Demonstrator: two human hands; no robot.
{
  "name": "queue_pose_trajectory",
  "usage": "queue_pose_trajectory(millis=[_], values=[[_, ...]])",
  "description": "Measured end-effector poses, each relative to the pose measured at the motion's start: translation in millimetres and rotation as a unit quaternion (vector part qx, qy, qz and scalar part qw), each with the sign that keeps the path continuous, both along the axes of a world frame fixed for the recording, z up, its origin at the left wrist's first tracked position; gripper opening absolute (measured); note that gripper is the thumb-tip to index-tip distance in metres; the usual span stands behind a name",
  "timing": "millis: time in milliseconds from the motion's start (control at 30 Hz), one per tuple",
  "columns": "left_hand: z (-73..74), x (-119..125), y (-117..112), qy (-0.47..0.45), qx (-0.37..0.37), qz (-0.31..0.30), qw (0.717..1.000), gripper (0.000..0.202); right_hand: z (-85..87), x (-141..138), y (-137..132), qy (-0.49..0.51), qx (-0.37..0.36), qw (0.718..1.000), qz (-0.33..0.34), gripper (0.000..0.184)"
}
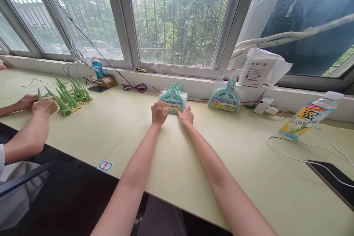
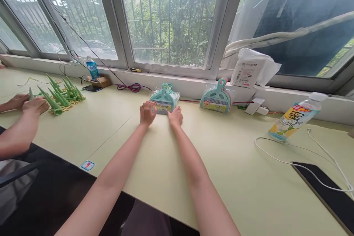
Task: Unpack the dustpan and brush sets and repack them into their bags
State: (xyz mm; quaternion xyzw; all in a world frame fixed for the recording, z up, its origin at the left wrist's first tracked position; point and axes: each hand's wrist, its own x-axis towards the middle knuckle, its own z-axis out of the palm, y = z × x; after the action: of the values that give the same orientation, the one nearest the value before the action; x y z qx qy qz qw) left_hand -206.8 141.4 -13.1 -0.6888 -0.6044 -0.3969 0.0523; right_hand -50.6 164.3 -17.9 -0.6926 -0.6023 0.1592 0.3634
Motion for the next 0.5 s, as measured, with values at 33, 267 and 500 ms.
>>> queue_pose_trajectory(millis=[33, 267, 500], values=[[-0.4, 5.5, -1.8, 0.039, -0.02, -0.043, 0.998, 0.032, -0.2, -0.9, 0.7, 0.002, -0.001, 1.0, -0.001, 0.043], [-8.8, 13.1, 5.8, 0.099, -0.102, -0.14, 0.98, 0.048, -5.4, 27.5, 5.3, 0.067, 0.08, 0.994, 0.017, 0.033], [-8.9, 9.4, 22.4, 0.074, -0.073, -0.131, 0.986, 0.034, -13.7, 191.2, 31.4, 0.123, 0.213, 0.932, -0.267, 0.032]])
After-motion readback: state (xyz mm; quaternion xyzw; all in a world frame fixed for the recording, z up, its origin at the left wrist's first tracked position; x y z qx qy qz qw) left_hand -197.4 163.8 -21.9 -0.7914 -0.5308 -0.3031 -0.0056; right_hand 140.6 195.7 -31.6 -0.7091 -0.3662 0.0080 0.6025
